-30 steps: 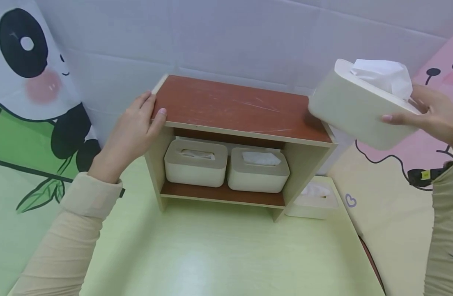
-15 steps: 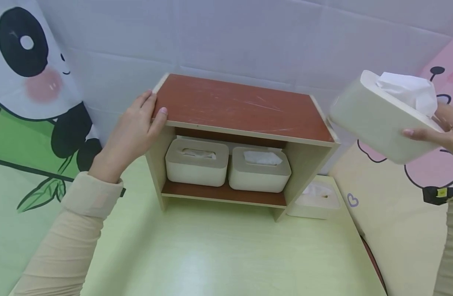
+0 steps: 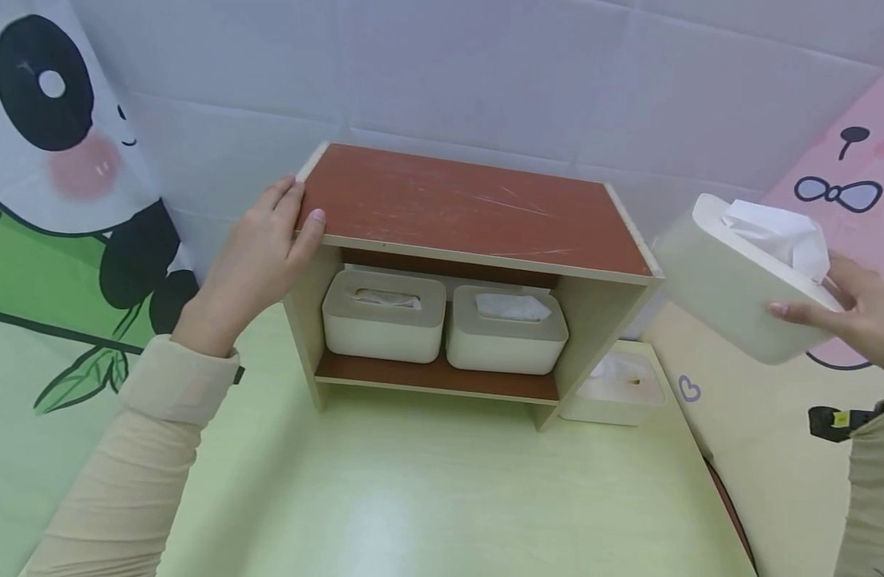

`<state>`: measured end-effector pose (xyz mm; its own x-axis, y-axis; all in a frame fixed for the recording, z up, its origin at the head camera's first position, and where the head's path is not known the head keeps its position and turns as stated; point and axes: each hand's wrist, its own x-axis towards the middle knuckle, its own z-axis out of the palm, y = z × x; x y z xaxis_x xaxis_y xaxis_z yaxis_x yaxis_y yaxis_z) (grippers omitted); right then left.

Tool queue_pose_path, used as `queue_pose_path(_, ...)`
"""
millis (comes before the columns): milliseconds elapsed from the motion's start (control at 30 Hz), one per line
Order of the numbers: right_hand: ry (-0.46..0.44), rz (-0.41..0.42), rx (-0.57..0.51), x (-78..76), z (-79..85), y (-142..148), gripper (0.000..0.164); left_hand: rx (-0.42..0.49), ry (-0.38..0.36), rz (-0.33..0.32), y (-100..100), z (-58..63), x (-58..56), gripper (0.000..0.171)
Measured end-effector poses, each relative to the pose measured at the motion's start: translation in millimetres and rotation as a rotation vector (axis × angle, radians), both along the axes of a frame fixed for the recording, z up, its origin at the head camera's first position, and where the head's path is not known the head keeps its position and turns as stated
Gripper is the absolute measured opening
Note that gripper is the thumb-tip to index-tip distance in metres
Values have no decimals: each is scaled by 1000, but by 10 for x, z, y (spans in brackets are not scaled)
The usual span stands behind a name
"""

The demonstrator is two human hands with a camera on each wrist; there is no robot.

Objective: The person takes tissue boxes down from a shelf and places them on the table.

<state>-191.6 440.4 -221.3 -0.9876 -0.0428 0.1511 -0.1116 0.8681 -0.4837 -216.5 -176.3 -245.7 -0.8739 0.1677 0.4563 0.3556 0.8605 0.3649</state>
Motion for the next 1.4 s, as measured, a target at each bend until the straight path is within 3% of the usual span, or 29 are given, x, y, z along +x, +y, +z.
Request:
queue_pose_path(200, -5, 15, -13, 99, -257, -27, 66, -5, 6, 1, -2, 1, 3, 61)
queue_pose_path(467, 52, 133, -55, 162, -594, -125, 58, 6, -10, 0, -13, -1, 7, 61)
queue_pose_path(700, 29, 140, -55, 237, -870, -160, 66, -2, -9, 5, -15, -7, 11, 61)
queue_pose_path(967, 36, 172, -97, 334, -1064, -197, 56, -9, -13, 9, -7, 4, 14, 62)
queue_pose_path(1200, 15, 171, -115, 414, -1207, -196, 57, -6, -12, 7, -6, 10, 18, 61)
queue_pose_path(1400, 49, 193, -131, 463, -1384, -167, 52, -6, -10, 3, -7, 9, 18, 61)
